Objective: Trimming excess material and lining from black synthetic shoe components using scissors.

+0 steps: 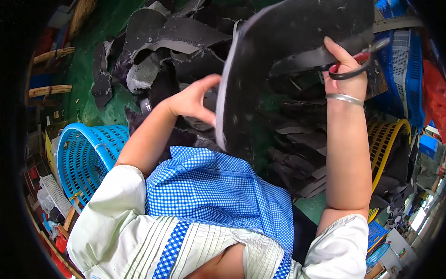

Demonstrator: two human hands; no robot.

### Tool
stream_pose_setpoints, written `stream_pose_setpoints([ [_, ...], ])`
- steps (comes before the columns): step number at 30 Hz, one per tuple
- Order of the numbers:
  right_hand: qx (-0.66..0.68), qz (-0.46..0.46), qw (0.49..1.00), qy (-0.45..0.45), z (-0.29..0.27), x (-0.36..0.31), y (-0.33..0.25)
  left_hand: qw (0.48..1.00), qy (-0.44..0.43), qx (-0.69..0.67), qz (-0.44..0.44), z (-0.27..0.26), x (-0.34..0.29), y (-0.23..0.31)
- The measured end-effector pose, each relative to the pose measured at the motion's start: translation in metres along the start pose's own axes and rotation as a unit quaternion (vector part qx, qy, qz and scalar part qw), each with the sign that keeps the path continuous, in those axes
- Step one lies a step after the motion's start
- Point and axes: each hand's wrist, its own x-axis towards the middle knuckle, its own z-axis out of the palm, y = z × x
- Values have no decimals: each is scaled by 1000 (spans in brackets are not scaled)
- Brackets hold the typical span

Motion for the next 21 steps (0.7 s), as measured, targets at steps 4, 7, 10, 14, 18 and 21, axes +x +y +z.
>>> stream_pose_setpoints([
  [4,52,59,996,34,30,-41,-13,906,99,-404,76,0,5,-22],
  [7,72,31,997,8,39,-48,-13,954,125,-271,30,6,2,-17],
  [10,22,15,991,130,25,-3,-3,997,73,-3,30,7,12,-2],
  [14,-49,-80,982,164,-45,76,51,992,-14,-57,-114,2,38,3],
  [18,-309,114,936,128,-78,52,103,974,97,136,-152,5,48,-48],
  [21,-318,312,870,-210,-72,-5,105,964,67,166,-198,6,44,-37],
])
